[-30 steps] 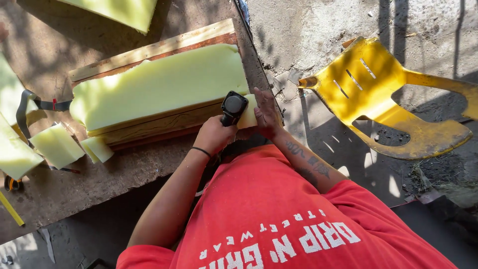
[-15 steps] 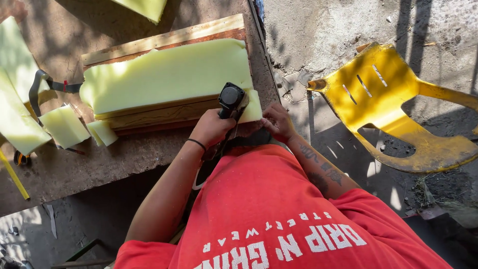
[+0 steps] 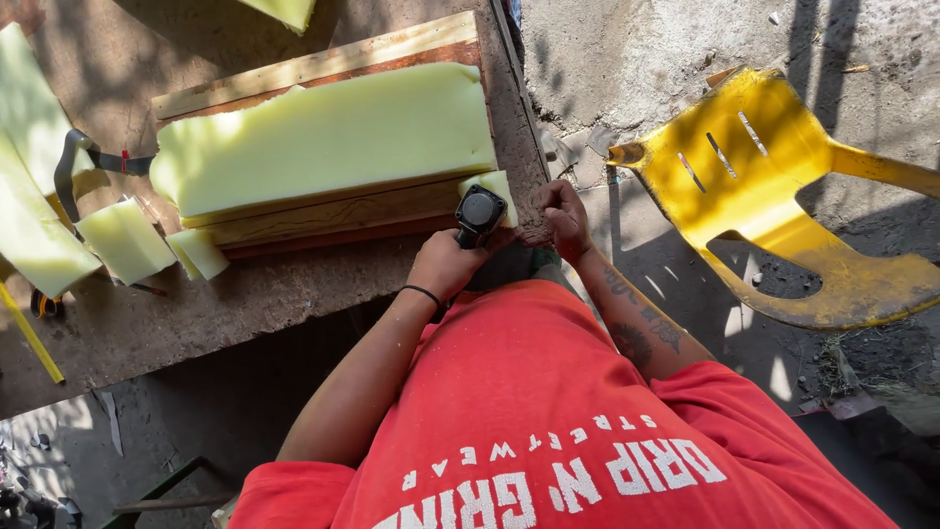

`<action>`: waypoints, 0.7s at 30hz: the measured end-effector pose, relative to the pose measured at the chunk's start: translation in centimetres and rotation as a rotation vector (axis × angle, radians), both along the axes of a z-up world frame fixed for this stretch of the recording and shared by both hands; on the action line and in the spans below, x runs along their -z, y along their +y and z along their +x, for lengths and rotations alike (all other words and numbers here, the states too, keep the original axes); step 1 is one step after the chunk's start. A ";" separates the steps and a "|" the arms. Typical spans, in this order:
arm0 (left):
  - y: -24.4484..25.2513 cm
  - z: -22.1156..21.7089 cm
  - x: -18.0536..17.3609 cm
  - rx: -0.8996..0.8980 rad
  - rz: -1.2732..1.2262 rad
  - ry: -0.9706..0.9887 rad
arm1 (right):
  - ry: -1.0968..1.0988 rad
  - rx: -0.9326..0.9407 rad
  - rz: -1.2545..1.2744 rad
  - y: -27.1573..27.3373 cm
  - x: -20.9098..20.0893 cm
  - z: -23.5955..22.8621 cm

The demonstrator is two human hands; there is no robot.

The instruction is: Padding a wooden furniture base with foam sheets and securing them using a staple gun.

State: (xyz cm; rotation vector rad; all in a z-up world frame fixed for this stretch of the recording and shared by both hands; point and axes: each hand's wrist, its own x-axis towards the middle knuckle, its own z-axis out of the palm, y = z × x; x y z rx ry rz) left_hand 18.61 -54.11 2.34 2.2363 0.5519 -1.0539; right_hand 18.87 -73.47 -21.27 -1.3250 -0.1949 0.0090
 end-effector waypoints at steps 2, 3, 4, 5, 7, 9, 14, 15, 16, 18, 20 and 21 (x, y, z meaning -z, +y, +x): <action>-0.2 -0.5 -0.4 -0.012 0.023 -0.022 | 0.037 0.036 0.172 0.4 -0.1 -0.1; -0.1 -0.8 0.1 -0.002 0.016 -0.031 | 0.101 0.094 0.260 0.5 -1.3 0.0; 0.1 -1.0 0.6 0.007 0.009 -0.040 | 0.165 0.151 0.348 0.7 -2.4 0.0; 0.3 -1.4 1.0 0.000 0.007 -0.041 | 0.165 0.144 0.345 0.6 -2.2 -0.1; 0.7 -1.8 1.8 -0.002 -0.010 -0.074 | 0.271 0.300 0.294 0.7 -1.8 0.0; 1.9 -2.5 2.5 -0.039 -0.040 -0.097 | 0.235 0.259 0.076 0.5 -1.7 -0.2; 6.4 -5.2 0.8 -0.122 -0.064 -0.123 | 0.439 0.022 -0.218 2.8 -3.8 -1.1; 7.5 -5.7 -0.2 -0.132 -0.015 -0.127 | 0.488 0.047 -0.262 3.3 -3.7 -0.9; 8.6 -6.3 -1.3 -0.142 0.034 -0.131 | 0.536 0.074 -0.306 3.8 -3.6 -0.7; 11.7 -8.2 -0.9 -0.262 0.046 -0.170 | 0.553 0.102 -0.369 3.5 -3.6 -0.8; 14.9 -9.9 -2.7 -0.424 0.089 -0.232 | 0.543 0.084 -0.413 4.8 -4.9 -0.2; 15.8 -10.8 -3.9 -0.628 0.014 -0.284 | 0.616 0.076 -0.452 4.9 -5.8 -0.1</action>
